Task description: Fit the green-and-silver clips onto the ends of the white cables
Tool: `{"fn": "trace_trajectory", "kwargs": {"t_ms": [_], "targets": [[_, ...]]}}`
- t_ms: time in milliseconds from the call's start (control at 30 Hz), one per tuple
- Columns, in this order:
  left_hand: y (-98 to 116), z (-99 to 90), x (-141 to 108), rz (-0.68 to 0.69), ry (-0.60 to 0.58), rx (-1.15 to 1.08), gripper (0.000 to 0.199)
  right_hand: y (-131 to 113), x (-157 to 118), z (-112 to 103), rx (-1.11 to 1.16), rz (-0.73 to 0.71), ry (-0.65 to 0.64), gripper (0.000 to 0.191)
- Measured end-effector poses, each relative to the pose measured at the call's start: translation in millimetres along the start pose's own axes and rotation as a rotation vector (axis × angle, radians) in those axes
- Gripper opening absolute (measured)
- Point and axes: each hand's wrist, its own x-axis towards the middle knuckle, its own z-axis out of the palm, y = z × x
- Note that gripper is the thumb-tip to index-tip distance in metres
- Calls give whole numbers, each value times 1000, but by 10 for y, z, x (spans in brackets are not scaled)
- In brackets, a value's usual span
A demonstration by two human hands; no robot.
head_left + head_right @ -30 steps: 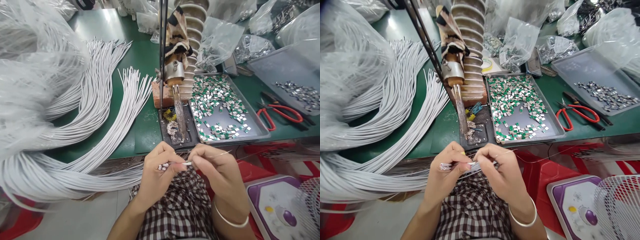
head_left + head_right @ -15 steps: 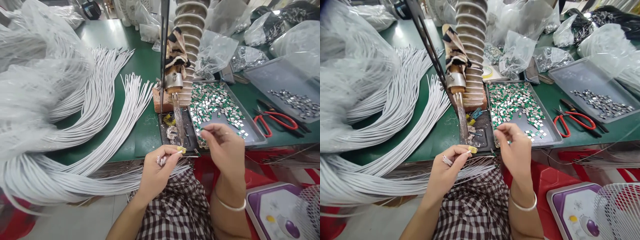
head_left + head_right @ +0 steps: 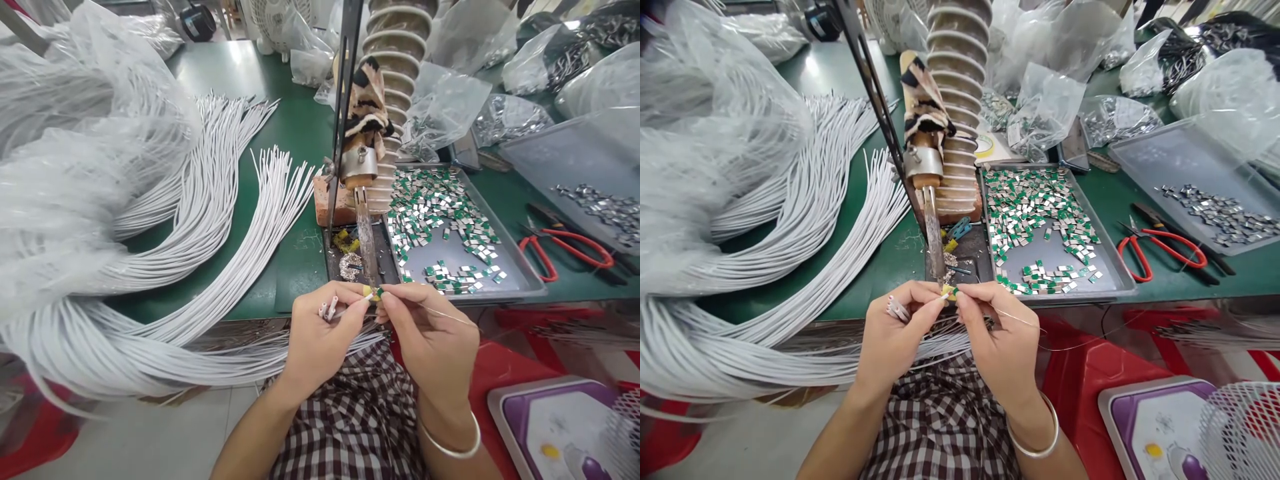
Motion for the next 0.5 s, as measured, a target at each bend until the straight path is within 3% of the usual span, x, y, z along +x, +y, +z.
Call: {"fn": "trace_trajectory", "kwargs": {"t_ms": [100, 200, 367, 500], "targets": [[29, -7, 2, 13, 4, 14, 15, -13, -8, -23, -153, -97, -11, 20], [64, -26, 1, 8, 16, 20, 16, -40, -16, -34, -265, -195, 89, 24], [108, -59, 13, 7, 28, 15, 16, -101, 1, -14, -218, -386, 130, 18], [126, -60, 35, 7, 39, -4, 15, -143, 46, 2, -270, -419, 122, 22]]}}
